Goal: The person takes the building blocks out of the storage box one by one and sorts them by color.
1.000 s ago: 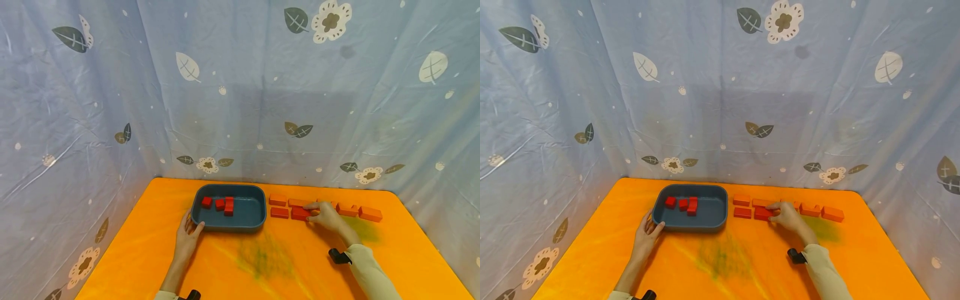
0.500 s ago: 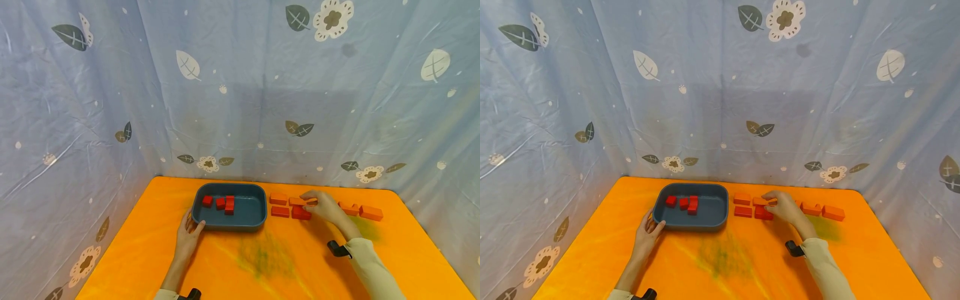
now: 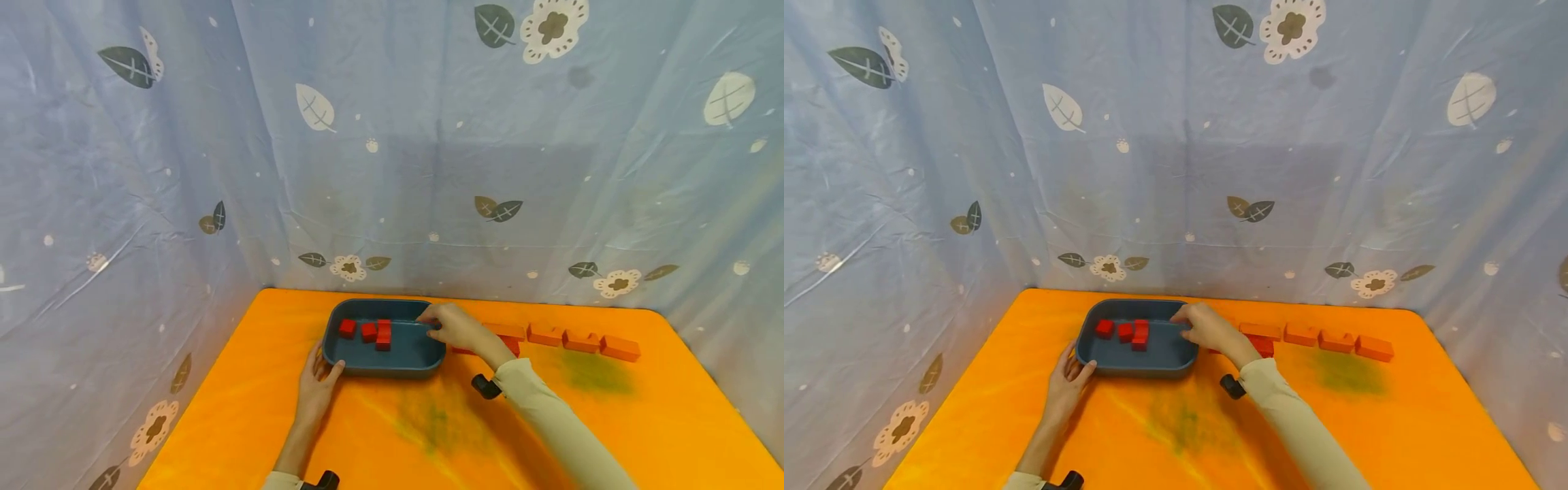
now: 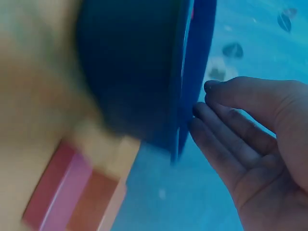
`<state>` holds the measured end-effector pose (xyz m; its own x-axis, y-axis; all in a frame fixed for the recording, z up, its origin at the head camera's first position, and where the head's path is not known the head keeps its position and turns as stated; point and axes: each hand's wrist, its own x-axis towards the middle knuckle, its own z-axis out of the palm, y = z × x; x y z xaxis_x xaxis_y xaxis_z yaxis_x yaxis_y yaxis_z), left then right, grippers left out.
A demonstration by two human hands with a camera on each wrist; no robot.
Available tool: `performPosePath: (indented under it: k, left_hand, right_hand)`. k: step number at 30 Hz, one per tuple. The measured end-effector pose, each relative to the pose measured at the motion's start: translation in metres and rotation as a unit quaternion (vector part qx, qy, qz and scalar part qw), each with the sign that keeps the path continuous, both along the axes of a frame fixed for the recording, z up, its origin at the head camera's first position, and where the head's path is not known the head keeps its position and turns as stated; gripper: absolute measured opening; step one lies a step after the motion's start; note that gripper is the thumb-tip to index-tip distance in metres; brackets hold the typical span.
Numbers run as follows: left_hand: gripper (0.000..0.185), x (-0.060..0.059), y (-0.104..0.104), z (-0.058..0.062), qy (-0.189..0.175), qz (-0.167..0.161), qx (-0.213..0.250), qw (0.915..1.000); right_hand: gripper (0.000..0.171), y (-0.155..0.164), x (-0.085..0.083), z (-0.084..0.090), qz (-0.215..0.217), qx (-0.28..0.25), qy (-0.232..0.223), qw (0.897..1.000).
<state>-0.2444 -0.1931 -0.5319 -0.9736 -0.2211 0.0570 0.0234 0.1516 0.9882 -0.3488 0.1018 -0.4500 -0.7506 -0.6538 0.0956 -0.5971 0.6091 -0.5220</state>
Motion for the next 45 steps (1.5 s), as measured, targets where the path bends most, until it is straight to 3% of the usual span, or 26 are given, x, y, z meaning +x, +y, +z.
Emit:
performPosePath:
  k: [9, 13, 15, 20, 23, 31, 39, 42, 45]
  left_hand:
    - [0.071, -0.001, -0.002, 0.0, -0.009, -0.005, 0.007, 0.9999]
    - [0.07, 0.005, 0.003, 0.017, -0.014, -0.008, 0.021, 0.9996]
    - [0.07, 0.004, 0.003, 0.018, -0.012, -0.008, 0.02, 0.9997]
    - [0.07, -0.003, 0.002, 0.001, 0.009, -0.011, 0.014, 0.9998]
    - [0.07, -0.003, 0.001, 0.003, 0.007, -0.009, 0.02, 0.9997]
    - [0.071, -0.003, 0.0, 0.001, -0.009, -0.003, 0.014, 0.9999]
    - [0.071, -0.004, -0.003, -0.002, -0.005, 0.009, 0.009, 0.9999]
    - [0.072, -0.005, -0.002, -0.003, 0.0, 0.005, 0.01, 0.9999]
    - [0.072, -0.006, -0.002, -0.003, -0.002, 0.004, 0.011, 0.9999]
  right_hand:
    - [0.05, -0.064, -0.017, -0.019, 0.057, 0.076, 0.029, 0.995]
    - [0.059, -0.078, -0.023, -0.027, 0.062, 0.088, 0.009, 0.994]
    - [0.061, -0.082, -0.025, -0.03, 0.056, 0.087, -0.004, 0.995]
    - [0.05, -0.079, -0.023, -0.03, 0.03, 0.108, 0.009, 0.994]
    - [0.038, -0.076, -0.022, -0.029, 0.026, 0.117, 0.017, 0.993]
    - [0.031, -0.065, -0.016, -0.029, 0.039, 0.102, 0.025, 0.994]
    - [0.032, -0.054, -0.001, 0.004, 0.025, 0.099, 0.067, 0.993]
    - [0.032, -0.039, 0.005, 0.012, 0.009, 0.06, 0.039, 0.997]
    - [0.034, -0.016, 0.007, 0.014, -0.002, -0.018, -0.004, 1.0]
